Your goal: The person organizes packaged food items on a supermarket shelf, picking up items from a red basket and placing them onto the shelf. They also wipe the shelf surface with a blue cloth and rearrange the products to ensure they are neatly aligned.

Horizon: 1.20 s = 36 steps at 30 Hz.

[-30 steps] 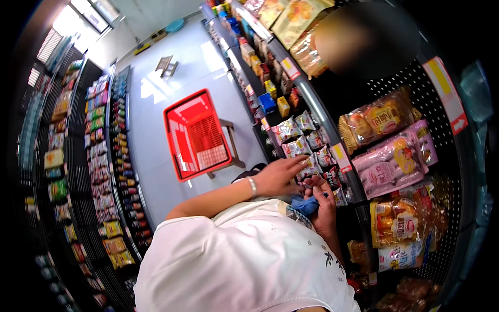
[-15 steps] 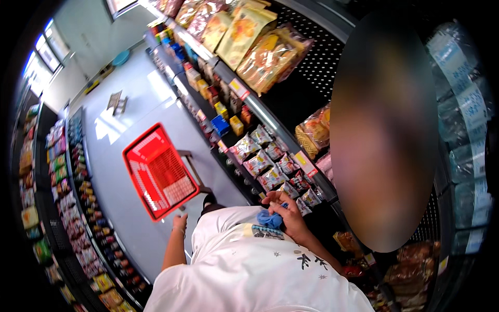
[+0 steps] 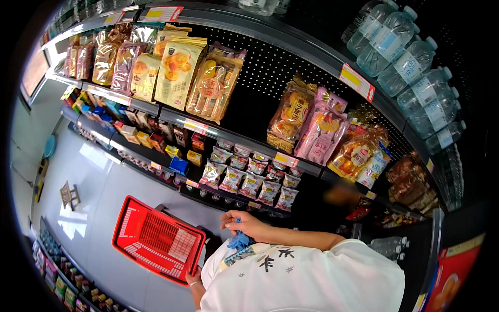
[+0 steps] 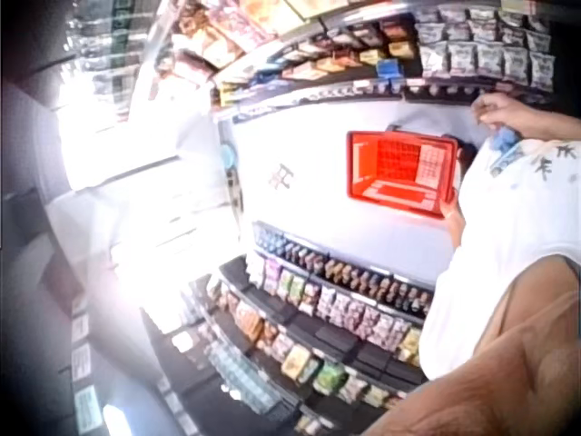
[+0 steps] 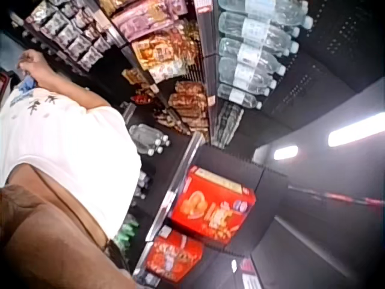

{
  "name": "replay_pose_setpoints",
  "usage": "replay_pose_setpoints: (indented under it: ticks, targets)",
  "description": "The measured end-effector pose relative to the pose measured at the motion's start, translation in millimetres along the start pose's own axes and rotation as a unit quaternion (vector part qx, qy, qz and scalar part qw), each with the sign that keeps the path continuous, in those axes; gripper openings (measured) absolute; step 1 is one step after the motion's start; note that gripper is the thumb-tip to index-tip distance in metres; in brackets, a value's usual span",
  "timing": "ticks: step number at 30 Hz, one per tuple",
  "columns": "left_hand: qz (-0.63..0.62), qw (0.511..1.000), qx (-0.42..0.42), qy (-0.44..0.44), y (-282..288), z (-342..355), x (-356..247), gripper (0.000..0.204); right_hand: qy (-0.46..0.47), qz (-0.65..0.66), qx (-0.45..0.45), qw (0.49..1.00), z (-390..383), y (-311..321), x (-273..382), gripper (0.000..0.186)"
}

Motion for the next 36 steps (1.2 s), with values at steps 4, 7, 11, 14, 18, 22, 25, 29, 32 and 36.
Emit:
replay_pose_setpoints:
  ticks: [4, 7, 11, 14, 18, 22, 25, 29, 32, 36]
  targets:
    - [0.097, 0.994, -0.006, 0.049, 9.8, -32.0, 23.5, 0.042, 0.007, -0.047, -0.064, 0.997, 36.8, -10.5, 6.9, 0.036]
    - [-0.463, 0.873, -0.112, 0.103, 19.8, -39.4, 45.1, 0.040, 0.073, -0.137, -0.134, 0.979, 52.8, 5.3, 25.8, 0.038]
    - [-0.675, 0.698, -0.152, 0.183, 17.5, -47.7, 55.2, 0.036, 0.198, -0.467, -0.251, 0.825, 64.4, 43.9, 80.4, 0.042]
    - [-0.588, 0.745, -0.186, 0.255, 26.8, -39.4, 49.7, 0.035, 0.206, -0.559, -0.345, 0.725, 76.6, 69.3, 134.5, 0.044]
    - [-0.668, 0.684, -0.213, 0.200, 15.7, -44.3, 51.4, 0.034, 0.196, -0.665, -0.391, 0.606, 111.0, 103.6, 182.0, 0.047]
    - [-0.618, 0.721, -0.232, 0.209, -11.1, -40.9, 33.5, 0.048, 0.101, -0.770, -0.368, 0.511, 128.9, 151.9, 192.0, 0.061]
    - [-0.676, 0.657, -0.244, 0.229, -20.0, -31.5, 20.4, 0.044, 0.076, -0.794, -0.325, 0.508, 139.4, 142.7, 188.7, 0.058]
    - [-0.713, 0.606, -0.286, 0.207, -28.2, -26.5, -5.8, 0.044, 0.189, -0.770, -0.275, 0.544, 148.3, 160.4, 187.5, 0.046]
    - [-0.633, 0.668, -0.298, 0.253, -22.8, -38.7, -4.0, 0.045, 0.196, -0.748, -0.276, 0.571, 142.7, 160.2, 188.2, 0.042]
    - [-0.618, 0.671, -0.326, 0.249, -31.2, -28.2, -11.6, 0.046, 0.200, -0.744, -0.284, 0.570, 145.5, 164.1, 186.8, 0.042]
Point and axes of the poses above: each hand's wrist, its own z-axis towards the middle knuckle, its own y-axis out of the back of the hand, x = y × z, the point moved 1 cm from there along z, towards the middle knuckle, and after that the axes turned 13 degrees about x, right-handed, at the moved point
